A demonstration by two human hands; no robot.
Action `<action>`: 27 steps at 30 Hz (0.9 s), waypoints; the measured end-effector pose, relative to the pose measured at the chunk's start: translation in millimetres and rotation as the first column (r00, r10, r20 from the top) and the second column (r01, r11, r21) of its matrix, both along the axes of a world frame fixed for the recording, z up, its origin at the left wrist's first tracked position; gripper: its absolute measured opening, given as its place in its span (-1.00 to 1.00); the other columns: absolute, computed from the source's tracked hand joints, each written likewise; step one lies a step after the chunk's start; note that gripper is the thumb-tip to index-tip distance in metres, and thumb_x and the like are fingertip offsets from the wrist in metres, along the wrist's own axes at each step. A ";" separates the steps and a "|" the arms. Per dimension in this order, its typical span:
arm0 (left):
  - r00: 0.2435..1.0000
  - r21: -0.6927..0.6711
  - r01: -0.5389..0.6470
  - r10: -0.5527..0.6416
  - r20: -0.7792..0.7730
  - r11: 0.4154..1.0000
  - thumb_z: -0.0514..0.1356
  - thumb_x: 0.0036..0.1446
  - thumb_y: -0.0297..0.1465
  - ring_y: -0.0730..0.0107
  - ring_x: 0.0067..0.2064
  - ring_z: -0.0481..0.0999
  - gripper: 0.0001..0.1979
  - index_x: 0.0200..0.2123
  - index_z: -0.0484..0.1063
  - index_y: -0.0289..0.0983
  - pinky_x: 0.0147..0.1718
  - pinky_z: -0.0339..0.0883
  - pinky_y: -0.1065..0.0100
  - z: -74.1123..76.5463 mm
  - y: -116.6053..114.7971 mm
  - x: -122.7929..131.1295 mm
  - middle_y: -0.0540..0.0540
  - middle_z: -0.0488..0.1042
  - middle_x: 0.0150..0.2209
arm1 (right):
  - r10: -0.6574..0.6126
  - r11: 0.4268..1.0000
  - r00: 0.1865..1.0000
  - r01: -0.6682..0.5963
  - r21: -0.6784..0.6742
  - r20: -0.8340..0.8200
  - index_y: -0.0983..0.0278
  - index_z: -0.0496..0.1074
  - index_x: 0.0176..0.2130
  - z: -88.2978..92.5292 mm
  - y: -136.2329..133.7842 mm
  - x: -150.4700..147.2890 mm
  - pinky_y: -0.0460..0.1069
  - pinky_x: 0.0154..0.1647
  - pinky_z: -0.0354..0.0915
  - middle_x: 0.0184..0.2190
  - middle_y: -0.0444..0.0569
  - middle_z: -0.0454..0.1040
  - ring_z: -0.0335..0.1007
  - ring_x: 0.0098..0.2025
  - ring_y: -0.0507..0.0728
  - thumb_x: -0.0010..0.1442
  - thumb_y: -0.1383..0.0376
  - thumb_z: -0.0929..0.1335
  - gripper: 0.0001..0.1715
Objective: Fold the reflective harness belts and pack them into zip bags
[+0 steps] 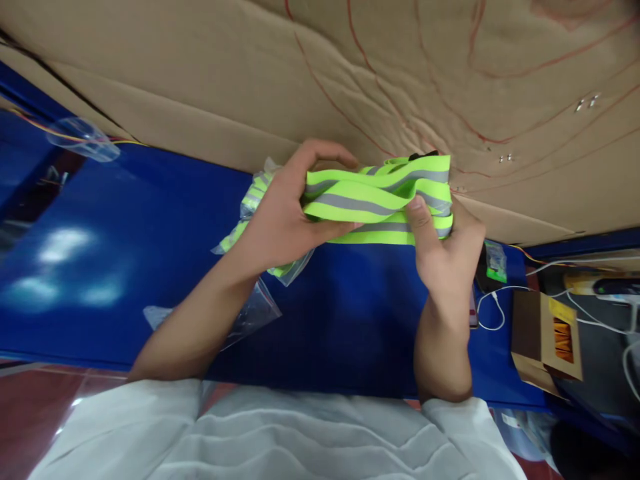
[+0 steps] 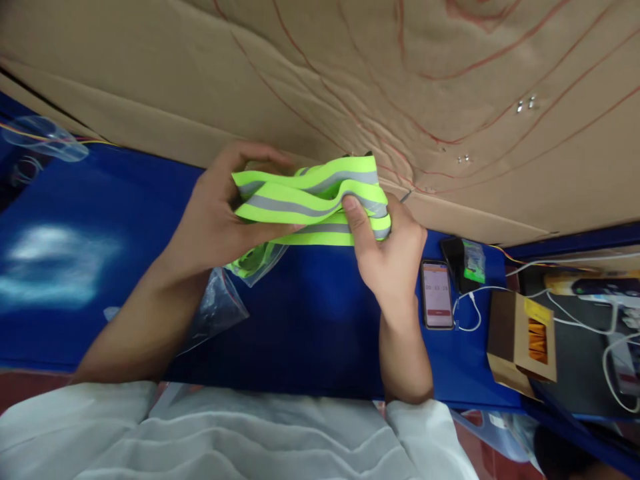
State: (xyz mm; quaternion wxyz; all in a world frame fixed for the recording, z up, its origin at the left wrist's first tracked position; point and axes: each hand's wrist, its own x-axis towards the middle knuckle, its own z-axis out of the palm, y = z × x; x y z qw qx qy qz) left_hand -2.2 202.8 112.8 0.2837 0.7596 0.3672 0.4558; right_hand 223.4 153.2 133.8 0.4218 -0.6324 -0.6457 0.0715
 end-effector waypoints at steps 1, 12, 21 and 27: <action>0.999 0.017 -0.037 0.037 -0.006 0.999 0.52 0.12 -0.12 0.14 0.00 0.63 -0.39 0.14 0.41 -0.16 -0.07 0.55 0.19 -1.6 -1.2 2.8 -0.11 0.59 0.06 | 0.009 1.000 1.000 -0.009 -0.002 0.002 0.26 0.57 -0.17 -0.1 -0.5 0.3 0.04 -0.23 0.36 -0.33 0.00 0.59 0.49 -0.31 0.15 0.45 -0.13 0.33 -0.47; 0.923 0.269 -0.361 0.300 0.241 0.893 0.44 0.26 -0.20 0.19 0.05 0.55 -0.65 0.00 0.44 -0.13 0.08 0.50 0.05 -26.8 21.8 4.9 -0.10 0.45 0.00 | 0.045 0.999 0.994 -0.045 -0.001 0.101 0.30 0.61 -0.13 -6.6 1.2 2.9 0.08 -0.22 0.36 -0.35 0.04 0.58 0.52 -0.29 0.22 0.39 -0.12 0.39 -0.46; 0.887 -0.184 0.462 -0.450 0.105 0.868 0.50 0.18 -0.15 -0.06 0.35 0.46 -0.48 0.18 0.53 -0.03 0.24 0.51 -0.01 3.8 14.4 -30.8 -0.19 0.43 0.33 | 0.094 0.970 0.975 -0.135 0.201 0.203 0.24 0.56 0.14 -9.4 14.5 62.1 0.25 0.12 0.45 0.00 0.14 0.63 0.55 0.08 0.34 0.38 -0.03 0.44 -0.48; 0.972 -0.159 0.111 -0.074 0.223 0.981 0.47 0.21 -0.22 0.07 0.13 0.61 -0.45 0.19 0.38 -0.14 0.10 0.54 0.05 -4.6 -16.4 21.4 -0.15 0.58 0.09 | 0.205 0.945 0.947 -0.257 0.202 0.247 0.16 0.53 0.22 -11.3 14.4 55.4 0.27 0.18 0.43 0.07 0.09 0.60 0.52 0.14 0.34 0.36 -0.07 0.44 -0.41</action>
